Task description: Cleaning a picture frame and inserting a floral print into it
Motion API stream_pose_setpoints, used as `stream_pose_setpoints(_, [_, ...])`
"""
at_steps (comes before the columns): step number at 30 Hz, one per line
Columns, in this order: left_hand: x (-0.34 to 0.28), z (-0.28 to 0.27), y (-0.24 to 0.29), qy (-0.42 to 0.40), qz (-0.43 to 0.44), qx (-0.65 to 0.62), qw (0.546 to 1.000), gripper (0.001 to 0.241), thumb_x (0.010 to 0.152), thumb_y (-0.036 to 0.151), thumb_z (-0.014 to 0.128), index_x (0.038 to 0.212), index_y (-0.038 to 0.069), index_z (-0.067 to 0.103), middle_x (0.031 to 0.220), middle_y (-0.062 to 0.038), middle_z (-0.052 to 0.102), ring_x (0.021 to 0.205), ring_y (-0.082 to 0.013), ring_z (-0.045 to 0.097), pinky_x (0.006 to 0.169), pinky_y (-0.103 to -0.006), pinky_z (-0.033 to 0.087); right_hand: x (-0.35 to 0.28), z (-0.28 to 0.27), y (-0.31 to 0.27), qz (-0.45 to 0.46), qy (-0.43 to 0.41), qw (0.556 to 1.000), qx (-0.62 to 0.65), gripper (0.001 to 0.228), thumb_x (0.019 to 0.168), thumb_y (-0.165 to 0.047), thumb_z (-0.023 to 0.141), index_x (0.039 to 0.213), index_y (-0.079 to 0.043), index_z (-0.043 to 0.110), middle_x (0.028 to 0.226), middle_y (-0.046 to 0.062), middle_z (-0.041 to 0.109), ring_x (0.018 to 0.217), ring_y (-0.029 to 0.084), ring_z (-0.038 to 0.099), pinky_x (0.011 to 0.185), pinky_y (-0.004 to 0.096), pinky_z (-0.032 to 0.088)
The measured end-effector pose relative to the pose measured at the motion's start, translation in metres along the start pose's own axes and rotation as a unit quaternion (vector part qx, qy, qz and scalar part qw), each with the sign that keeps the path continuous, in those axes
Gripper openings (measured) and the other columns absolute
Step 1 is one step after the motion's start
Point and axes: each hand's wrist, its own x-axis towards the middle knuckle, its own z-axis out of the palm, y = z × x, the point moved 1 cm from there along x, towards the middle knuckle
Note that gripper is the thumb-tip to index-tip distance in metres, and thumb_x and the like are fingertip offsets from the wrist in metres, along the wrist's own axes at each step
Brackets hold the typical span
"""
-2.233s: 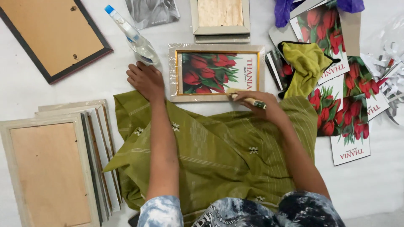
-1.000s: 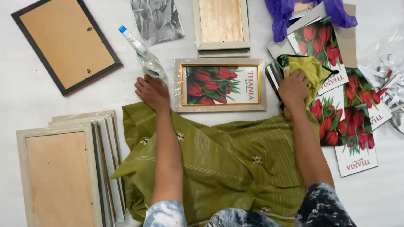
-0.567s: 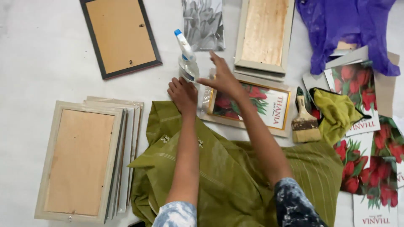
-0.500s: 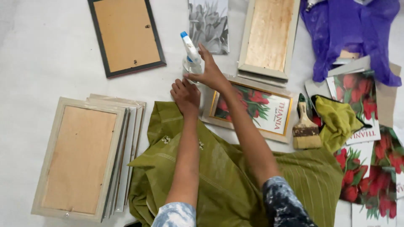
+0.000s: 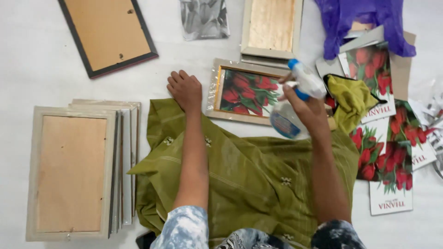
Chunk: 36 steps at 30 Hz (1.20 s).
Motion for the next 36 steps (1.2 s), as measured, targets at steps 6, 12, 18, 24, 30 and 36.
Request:
stream_pose_setpoints(6, [-0.005,0.014,-0.003,-0.021,0.001,-0.001,1.0,0.024,0.086,0.026,0.066,0.094,0.008,0.053,0.099,-0.012,0.053,0.097,-0.034,0.055,0.082,-0.0455,0.043,-0.085,-0.035,-0.021,0.241,0.055,0.95,-0.19,0.034,0.08,-0.025,0.084,0.066,-0.002,0.063,0.056,0.012,0.056,0.052,0.022,0.05,0.056,0.039,0.043])
stream_pose_setpoints(12, [-0.003,0.009,-0.001,-0.011,0.002,0.006,1.0,0.019,0.085,0.023,0.064,0.091,0.007,0.055,0.096,-0.01,0.054,0.095,-0.0344,0.056,0.084,-0.0464,0.043,-0.095,-0.002,0.034,0.145,-0.009,0.967,-0.211,0.048,0.08,-0.029,0.086,0.115,0.001,0.072,0.093,0.032,0.072,0.087,0.053,0.069,0.073,0.054,0.054])
stream_pose_setpoints(18, [-0.002,-0.001,0.001,-0.005,0.006,0.001,1.0,0.017,0.084,0.019,0.062,0.091,0.006,0.054,0.096,-0.013,0.053,0.094,-0.0362,0.057,0.084,-0.0475,0.044,-0.116,-0.063,0.076,0.22,-0.067,0.888,-0.399,0.048,0.09,-0.046,0.071,0.124,-0.012,0.07,0.106,0.022,0.075,0.098,0.049,0.07,0.084,0.059,0.054])
stream_pose_setpoints(24, [0.001,-0.011,0.001,-0.016,0.017,-0.005,1.0,0.012,0.089,0.017,0.06,0.092,0.007,0.054,0.097,-0.012,0.051,0.087,-0.0279,0.048,0.079,-0.0421,0.042,-0.112,-0.126,0.017,0.176,0.059,0.956,-0.226,0.033,0.099,-0.017,0.076,0.124,0.002,0.067,0.093,0.013,0.072,0.078,0.018,0.071,0.065,0.028,0.053])
stream_pose_setpoints(30, [0.002,-0.017,0.003,0.002,0.028,-0.019,0.999,0.015,0.088,0.016,0.062,0.093,0.006,0.052,0.098,-0.013,0.05,0.087,-0.0296,0.047,0.079,-0.0433,0.041,-0.019,-0.148,0.047,0.058,0.156,0.979,-0.115,0.022,0.112,-0.03,0.071,0.117,-0.01,0.063,0.106,0.003,0.069,0.093,0.014,0.067,0.087,0.03,0.056])
stream_pose_setpoints(36, [0.002,-0.021,0.003,-0.012,0.028,-0.001,1.0,0.012,0.089,0.016,0.061,0.091,0.006,0.054,0.096,-0.012,0.051,0.086,-0.0288,0.048,0.077,-0.0418,0.042,0.103,-0.132,0.145,0.024,0.29,0.948,-0.13,0.041,0.095,-0.044,0.084,0.093,-0.005,0.075,0.082,-0.003,0.074,0.07,0.006,0.064,0.065,0.024,0.053])
